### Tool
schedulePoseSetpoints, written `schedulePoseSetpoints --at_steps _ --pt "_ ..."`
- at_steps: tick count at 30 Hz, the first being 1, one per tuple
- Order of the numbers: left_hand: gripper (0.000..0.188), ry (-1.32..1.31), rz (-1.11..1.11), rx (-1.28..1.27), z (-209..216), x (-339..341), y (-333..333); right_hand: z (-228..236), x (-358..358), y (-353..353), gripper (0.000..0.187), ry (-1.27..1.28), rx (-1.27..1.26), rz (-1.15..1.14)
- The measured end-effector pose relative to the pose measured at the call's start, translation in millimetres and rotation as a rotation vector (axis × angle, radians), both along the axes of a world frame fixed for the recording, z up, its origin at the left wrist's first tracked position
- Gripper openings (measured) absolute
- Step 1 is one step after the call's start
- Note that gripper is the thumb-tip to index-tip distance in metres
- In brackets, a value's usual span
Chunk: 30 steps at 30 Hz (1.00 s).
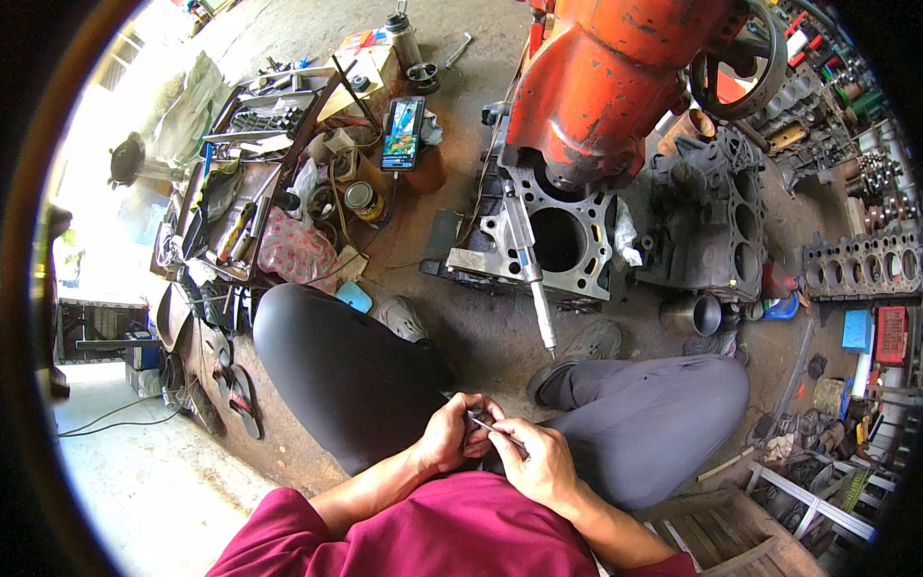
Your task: The person sits on the floor in a workshop and uses a torque wrench to tighten bolts on a red engine block. They then switch to a screwdriver to adjust a component on the engine's surface.
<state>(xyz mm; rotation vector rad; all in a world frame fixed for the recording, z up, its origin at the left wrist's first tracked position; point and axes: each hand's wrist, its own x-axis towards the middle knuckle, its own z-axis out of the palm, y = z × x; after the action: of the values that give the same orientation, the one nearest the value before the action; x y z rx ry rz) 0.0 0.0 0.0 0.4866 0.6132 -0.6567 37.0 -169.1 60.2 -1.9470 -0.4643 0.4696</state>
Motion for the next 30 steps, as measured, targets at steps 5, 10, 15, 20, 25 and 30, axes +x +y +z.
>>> schedulePoseSetpoints --at_steps 5,10,15,20,25,30 --pt "0.045 0.04 0.011 -0.022 2.7 -0.6 -0.1 3.8 -0.5 -0.9 0.013 0.075 -0.034 0.006" --pt "0.045 0.026 0.004 -0.003 2.6 0.7 -0.2 4.6 0.9 -1.2 0.014 0.089 -0.035 0.012" --pt "0.045 0.02 0.005 0.004 3.3 1.0 -0.9 5.1 2.2 -1.0 0.015 0.063 -0.018 0.009" --pt "0.045 0.036 0.02 -0.013 2.0 2.0 -1.8 5.0 4.0 0.0 0.014 0.051 -0.019 0.012" --pt "0.042 -0.004 0.043 -0.033 -2.9 1.8 -0.4 -0.4 4.6 0.6 0.014 -0.032 0.033 -0.02" --pt "0.039 -0.038 0.023 -0.025 -1.5 0.7 -1.3 3.9 5.0 -1.0 0.016 0.018 0.025 -0.016"
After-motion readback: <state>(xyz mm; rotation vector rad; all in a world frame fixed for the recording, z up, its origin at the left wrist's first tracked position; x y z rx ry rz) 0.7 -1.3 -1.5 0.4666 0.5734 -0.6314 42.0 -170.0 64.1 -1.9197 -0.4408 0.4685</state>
